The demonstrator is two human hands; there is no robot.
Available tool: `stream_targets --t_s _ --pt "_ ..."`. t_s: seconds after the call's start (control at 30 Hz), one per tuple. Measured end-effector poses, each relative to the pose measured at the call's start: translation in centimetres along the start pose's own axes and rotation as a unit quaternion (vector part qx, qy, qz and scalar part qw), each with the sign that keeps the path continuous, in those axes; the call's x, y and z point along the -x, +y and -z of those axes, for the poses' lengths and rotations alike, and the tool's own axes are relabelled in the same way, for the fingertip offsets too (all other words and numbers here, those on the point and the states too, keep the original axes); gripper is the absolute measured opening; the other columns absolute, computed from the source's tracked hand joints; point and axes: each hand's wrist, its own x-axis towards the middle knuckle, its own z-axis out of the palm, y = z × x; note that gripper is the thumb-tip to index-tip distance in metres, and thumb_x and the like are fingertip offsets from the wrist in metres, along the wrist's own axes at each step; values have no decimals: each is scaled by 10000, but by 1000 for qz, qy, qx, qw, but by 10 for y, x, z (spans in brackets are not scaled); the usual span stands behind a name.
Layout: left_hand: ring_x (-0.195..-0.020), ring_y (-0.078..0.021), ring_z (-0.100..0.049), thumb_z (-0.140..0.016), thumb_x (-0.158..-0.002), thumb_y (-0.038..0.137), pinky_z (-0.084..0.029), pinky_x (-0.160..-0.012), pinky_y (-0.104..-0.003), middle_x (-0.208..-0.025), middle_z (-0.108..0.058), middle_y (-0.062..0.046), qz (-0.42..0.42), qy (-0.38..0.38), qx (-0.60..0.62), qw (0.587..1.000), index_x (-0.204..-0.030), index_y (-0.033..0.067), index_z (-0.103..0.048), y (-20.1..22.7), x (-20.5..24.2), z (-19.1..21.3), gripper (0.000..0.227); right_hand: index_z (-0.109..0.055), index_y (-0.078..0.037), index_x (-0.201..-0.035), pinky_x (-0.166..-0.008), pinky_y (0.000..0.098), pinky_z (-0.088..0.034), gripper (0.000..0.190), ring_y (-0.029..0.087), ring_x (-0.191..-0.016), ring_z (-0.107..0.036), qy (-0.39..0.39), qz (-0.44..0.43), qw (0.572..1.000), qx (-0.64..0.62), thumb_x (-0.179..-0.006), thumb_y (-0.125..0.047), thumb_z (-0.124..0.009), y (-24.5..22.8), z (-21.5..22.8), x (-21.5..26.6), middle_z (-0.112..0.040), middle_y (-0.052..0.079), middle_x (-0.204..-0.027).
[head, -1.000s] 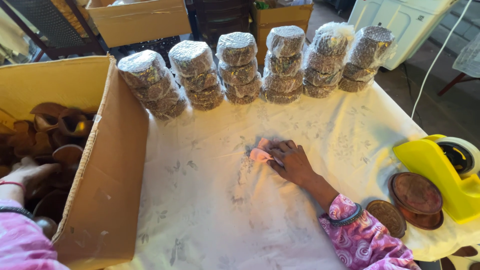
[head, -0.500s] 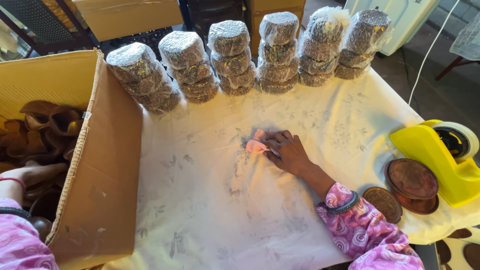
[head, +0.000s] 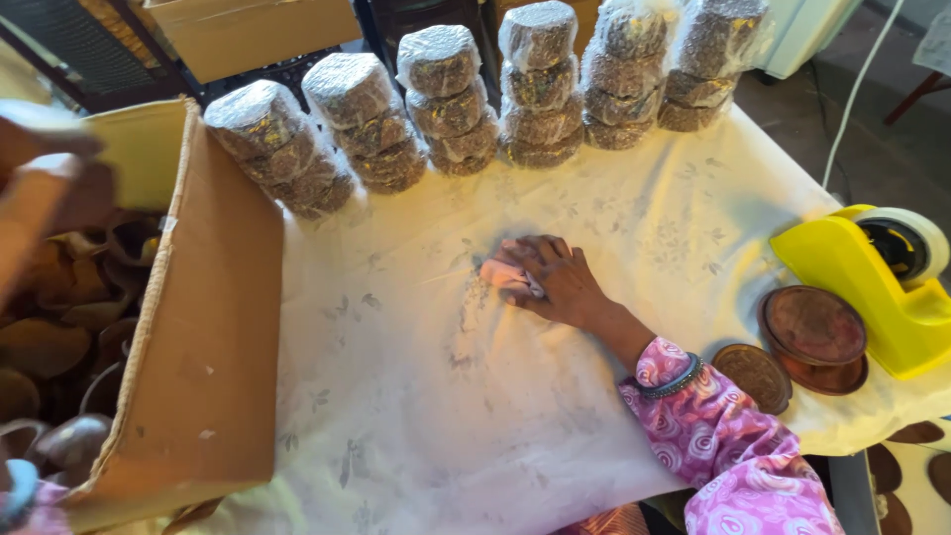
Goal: Wiping and packing small brown bowls, likely made of coconut shell, into plastic wrap and boxes.
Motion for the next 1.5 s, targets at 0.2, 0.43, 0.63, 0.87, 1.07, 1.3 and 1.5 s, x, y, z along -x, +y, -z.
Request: stream_targets --t_s 0.2,0.43,0.63,0.87,1.07,1.3,1.5 --pt "-1159 -382 -581 -764 -932 377 -490 -999 -470 -1312 -559 -239 -464 71 64 881 -1595 -26 -384 136 233 6 864 -574 -268 -1398 -915 528 -433 631 322 -1314 -443 2 75 997 17 -821 -474 -726 6 -6 2 -524 64 -1438" --pt "-1259 -323 -567 -648 -892 335 -495 -1040 -502 -1382 -540 -154 -283 -302 481 773 -1625 85 -315 150 234 -201 844 -704 -143 -1171 -894 422 -528 311 343 -1108 -619 44 -20 995 -88 -861 -133 -689 16 -1 4 -663 70 -1195" --pt "-1106 -324 -693 -539 -924 509 -582 -852 -591 -1226 -712 -127 90 -506 717 471 -1290 93 -615 134 208 -350 559 -668 -19 -1149 -961 422 -518 190 353 -1146 -629 297 -53 927 -223 -966 -66 -679 1 19 -2 -603 171 -1234" --pt "-1179 -215 -667 -559 -989 568 -551 -1005 -533 -1280 -680 -53 90 -506 693 506 -1357 149 -563 121 218 -393 557 -682 -13 -1112 -1015 413 -510 234 348 -1183 -602 236 36 951 -195 -882 -55 -686 -37 11 6 -636 133 -1212" --pt "-1021 -132 -683 -492 -940 621 -568 -856 -421 -1226 -711 59 76 -513 675 524 -1518 237 -468 142 233 -321 695 -660 27 -1223 -1030 475 -466 405 423 -1319 -484 102 159 969 -160 -908 -219 -724 -64 29 5 -547 211 -1364" --pt "-1153 -206 -581 -450 -1101 600 -472 -852 -342 -1247 -562 -58 -64 -540 673 501 -1609 171 -310 124 232 -381 680 -644 -80 -1037 -800 426 -511 316 330 -1069 -601 80 91 992 -31 -900 -357 -707 -42 -5 12 -602 177 -1174" --pt "-1408 -126 -467 -497 -1048 541 -440 -1143 -365 -1518 -467 -7 -203 -424 600 647 -1650 155 -160 143 242 -364 791 -629 -16 -1151 -592 324 -409 277 176 -716 -517 20 -182 829 -528 -978 -232 -629 -24 -20 23 -561 82 -860"
